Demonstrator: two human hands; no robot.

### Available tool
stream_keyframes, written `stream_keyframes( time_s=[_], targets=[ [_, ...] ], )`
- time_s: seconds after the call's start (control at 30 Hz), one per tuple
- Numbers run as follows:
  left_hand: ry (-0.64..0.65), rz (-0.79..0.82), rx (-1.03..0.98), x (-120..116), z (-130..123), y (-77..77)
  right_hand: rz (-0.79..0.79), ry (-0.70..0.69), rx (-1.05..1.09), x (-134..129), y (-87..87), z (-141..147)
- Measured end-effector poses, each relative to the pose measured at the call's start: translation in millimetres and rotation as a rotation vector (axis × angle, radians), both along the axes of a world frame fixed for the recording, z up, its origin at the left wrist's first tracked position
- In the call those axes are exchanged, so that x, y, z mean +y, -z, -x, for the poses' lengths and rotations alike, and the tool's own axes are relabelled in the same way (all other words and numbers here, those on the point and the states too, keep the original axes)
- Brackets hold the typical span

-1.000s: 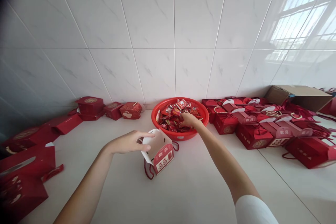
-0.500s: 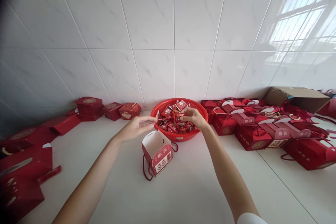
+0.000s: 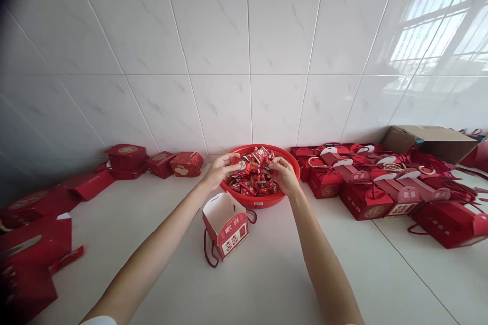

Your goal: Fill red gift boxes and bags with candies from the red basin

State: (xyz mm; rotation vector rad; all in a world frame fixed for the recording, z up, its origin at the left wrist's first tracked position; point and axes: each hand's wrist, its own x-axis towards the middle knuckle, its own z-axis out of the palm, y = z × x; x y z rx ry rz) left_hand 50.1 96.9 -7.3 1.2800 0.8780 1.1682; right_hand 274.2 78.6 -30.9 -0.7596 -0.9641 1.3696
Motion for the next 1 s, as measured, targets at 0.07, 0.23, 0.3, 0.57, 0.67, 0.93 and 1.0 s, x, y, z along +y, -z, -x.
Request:
stream_keyframes(
  time_s=[0.07, 0.23, 0.3, 0.57, 0.67, 0.93, 1.0],
  targets=[
    [-0.012, 0.006, -0.003, 2.6, 0.5, 1.0, 0.007, 0.044, -0.052, 1.7, 1.4, -0.6],
    [0.075, -0.111, 0.106, 10.8, -14.9, 1.3, -0.032, -0.107, -0.297, -2.6, -0.2, 7.7],
    [0.126, -0.237, 0.231, 15.9, -24.7, 1.9, -0.065, -0.164, -0.342, -4.4, -0.4, 9.6],
    [0.326, -0.394, 0.635, 35.7, -35.3, 1.9, -0.086, 0.031, -0.098, 0.8, 4.1, 4.6],
    [0.429, -0.419, 0.801, 36.7, -40.1, 4.3, -0.068, 0.077, 0.037, 3.8, 4.6, 3.4],
    [0.542, -0.379, 1.058, 45.0, -98.5, 22.7, -0.096, 0.255, 0.202, 9.5, 10.8, -3.8],
    [0.542, -0.353, 1.067, 45.3, -108.9, 26.7, -0.101, 0.271, 0.209, 9.9, 12.1, -4.8]
  ],
)
